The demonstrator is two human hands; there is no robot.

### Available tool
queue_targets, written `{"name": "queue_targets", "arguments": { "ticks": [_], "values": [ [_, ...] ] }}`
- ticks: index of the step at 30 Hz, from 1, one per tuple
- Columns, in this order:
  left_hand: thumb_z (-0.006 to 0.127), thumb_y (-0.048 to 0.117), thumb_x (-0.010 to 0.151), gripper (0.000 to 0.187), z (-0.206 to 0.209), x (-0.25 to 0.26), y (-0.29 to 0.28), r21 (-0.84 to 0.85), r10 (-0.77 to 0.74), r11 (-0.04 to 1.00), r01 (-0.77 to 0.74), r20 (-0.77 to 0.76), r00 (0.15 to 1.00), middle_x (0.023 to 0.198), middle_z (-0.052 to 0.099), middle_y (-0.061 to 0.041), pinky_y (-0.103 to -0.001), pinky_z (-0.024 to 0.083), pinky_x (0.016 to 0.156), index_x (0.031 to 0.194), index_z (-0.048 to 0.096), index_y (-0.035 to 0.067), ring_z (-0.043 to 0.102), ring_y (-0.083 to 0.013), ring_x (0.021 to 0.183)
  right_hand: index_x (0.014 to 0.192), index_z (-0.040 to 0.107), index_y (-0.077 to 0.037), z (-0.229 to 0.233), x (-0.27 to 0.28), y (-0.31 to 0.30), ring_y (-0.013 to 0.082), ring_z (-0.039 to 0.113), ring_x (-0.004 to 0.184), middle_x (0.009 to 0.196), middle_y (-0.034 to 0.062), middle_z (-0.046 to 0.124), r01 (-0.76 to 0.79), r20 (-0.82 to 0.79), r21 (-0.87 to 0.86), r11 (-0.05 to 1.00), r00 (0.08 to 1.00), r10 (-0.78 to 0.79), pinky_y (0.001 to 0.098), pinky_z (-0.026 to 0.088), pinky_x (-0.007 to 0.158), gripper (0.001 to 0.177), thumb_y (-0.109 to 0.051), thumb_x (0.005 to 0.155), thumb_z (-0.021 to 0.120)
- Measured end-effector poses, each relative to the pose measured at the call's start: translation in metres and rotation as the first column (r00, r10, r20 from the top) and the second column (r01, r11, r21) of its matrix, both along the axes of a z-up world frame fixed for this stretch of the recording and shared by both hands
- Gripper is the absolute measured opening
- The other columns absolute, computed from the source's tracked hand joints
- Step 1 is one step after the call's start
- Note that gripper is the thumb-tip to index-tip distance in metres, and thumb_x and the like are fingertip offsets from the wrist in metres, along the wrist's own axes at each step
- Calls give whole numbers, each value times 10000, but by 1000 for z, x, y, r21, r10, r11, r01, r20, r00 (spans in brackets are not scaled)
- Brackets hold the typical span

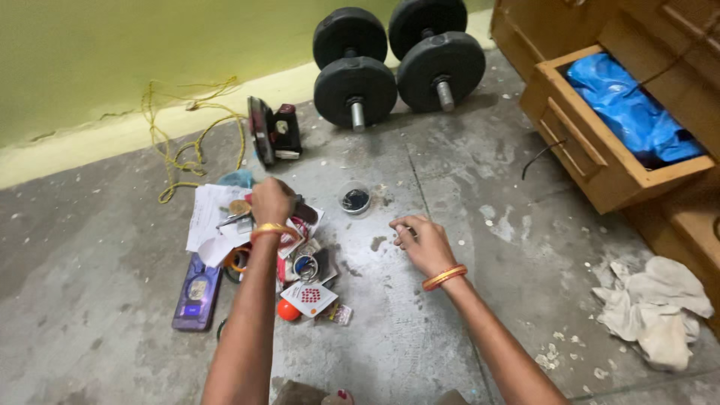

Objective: The person wipes the inside and outside of a wooden cabinet drawer and the cabinet surface using a cloth. They open and close the drawer and a cabinet door while cleaning.

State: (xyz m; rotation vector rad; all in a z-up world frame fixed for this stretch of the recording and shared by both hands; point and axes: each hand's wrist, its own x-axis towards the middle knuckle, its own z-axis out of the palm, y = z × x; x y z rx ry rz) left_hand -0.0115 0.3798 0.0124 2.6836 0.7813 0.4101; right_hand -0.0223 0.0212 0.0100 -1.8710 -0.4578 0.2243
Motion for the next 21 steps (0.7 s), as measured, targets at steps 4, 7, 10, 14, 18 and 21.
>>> {"name": "queue_targets", "arguments": {
  "ticks": [4, 7, 10, 14, 18, 21],
  "values": [
    [746, 101, 770, 123, -9, -2, 27, -25, 51, 998, -53, -68, 996, 890, 715, -286, -507, 558, 862, 866, 823, 90, 707, -463, 903, 1084, 752, -58, 0, -1, -14, 182, 781, 827, 1097, 91, 731, 61, -43, -122, 991, 997, -67, 321, 608, 764, 212, -158, 971, 603],
    [745, 77, 740, 205, -20, 13, 7, 12, -32, 999, 33, -11, 999, 964, 709, -288, -508, 552, 873, 935, 809, 74, 697, -450, 967, 1095, 768, -99, -11, 3, -50, 234, 741, 921, 1121, 100, 722, 179, 32, -239, 955, 984, -176, 371, 568, 866, 205, -158, 965, 621],
    [632, -46, 783, 311, -31, 33, -52, 13, -250, 968, 251, 167, 954, 1004, 727, -258, -508, 529, 920, 1026, 778, 81, 685, -440, 1003, 1105, 757, -82, -28, 3, -95, 334, 672, 1080, 1170, 159, 696, 427, 359, -274, 862, 877, -320, 424, 533, 950, 220, -76, 929, 624],
    [686, -1, 763, 339, -34, 52, -162, -90, -520, 841, 533, 131, 844, 1024, 716, -255, -495, 531, 906, 1090, 743, 64, 677, -433, 1010, 1216, 694, -63, -51, -3, -162, 406, 521, 1315, 1381, 182, 600, 647, 503, -465, 604, 755, -422, 594, 398, 1119, 317, -108, 903, 661],
    [623, -59, 814, 448, -29, 56, -273, -146, -719, 671, 727, 111, 686, 1249, 707, -195, -470, 541, 948, 1226, 707, 95, 674, -398, 1127, 1215, 704, -88, -69, -27, -223, 501, 349, 1419, 1469, 259, 490, 761, 675, -635, 130, 629, -385, 731, 222, 1121, 471, -312, 804, 758],
    [735, 78, 799, 474, -21, 55, -332, -115, -871, 486, 866, 13, 490, 1460, 508, -264, -459, 494, 1019, 1260, 631, 40, 590, -411, 1227, 1269, 701, -100, -81, -48, -254, 552, 311, 1388, 1520, 293, 432, 783, 707, -622, -24, 548, -448, 730, 228, 1032, 530, -320, 790, 747]
  ]
}}
